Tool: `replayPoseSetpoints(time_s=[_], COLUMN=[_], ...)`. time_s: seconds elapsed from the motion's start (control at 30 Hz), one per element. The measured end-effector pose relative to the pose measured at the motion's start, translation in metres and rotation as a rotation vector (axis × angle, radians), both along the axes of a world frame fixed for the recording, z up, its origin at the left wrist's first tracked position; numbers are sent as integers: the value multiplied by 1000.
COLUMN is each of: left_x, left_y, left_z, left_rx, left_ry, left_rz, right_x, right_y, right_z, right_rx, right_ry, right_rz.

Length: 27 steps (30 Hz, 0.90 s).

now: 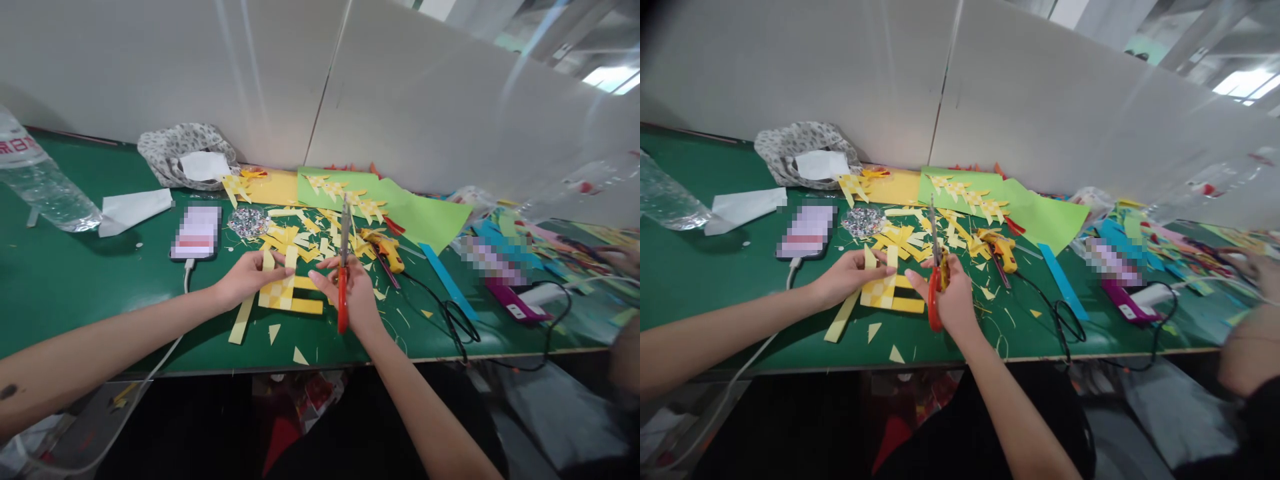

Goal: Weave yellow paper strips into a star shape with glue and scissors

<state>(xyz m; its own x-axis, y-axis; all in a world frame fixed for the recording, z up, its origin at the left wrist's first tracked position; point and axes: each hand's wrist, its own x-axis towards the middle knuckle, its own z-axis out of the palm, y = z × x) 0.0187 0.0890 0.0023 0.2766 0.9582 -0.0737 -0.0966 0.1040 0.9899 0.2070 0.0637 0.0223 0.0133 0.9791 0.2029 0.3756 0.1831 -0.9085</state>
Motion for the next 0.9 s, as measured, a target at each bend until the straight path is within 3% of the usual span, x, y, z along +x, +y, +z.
replayPoseSetpoints(time_s=[0.17,0.43,0.63,0.9], left_x=[-2,-2,-2,-2], left_y=[5,6,7,6], left_z=[2,4,-1,-1], left_rx=[-158,-111,-38,-5], left_ry=[-209,-183,-170,-178], left_rz=[149,221,147,127], right_x=[2,-6,-6,-10], right_y=[-4,-4,-3,-4], right_z=[1,-6,-11,-10], right_rx=[203,237,169,138], right_ry=[-428,-782,-881,-842], right_rz=[-173,-181,-152,-107])
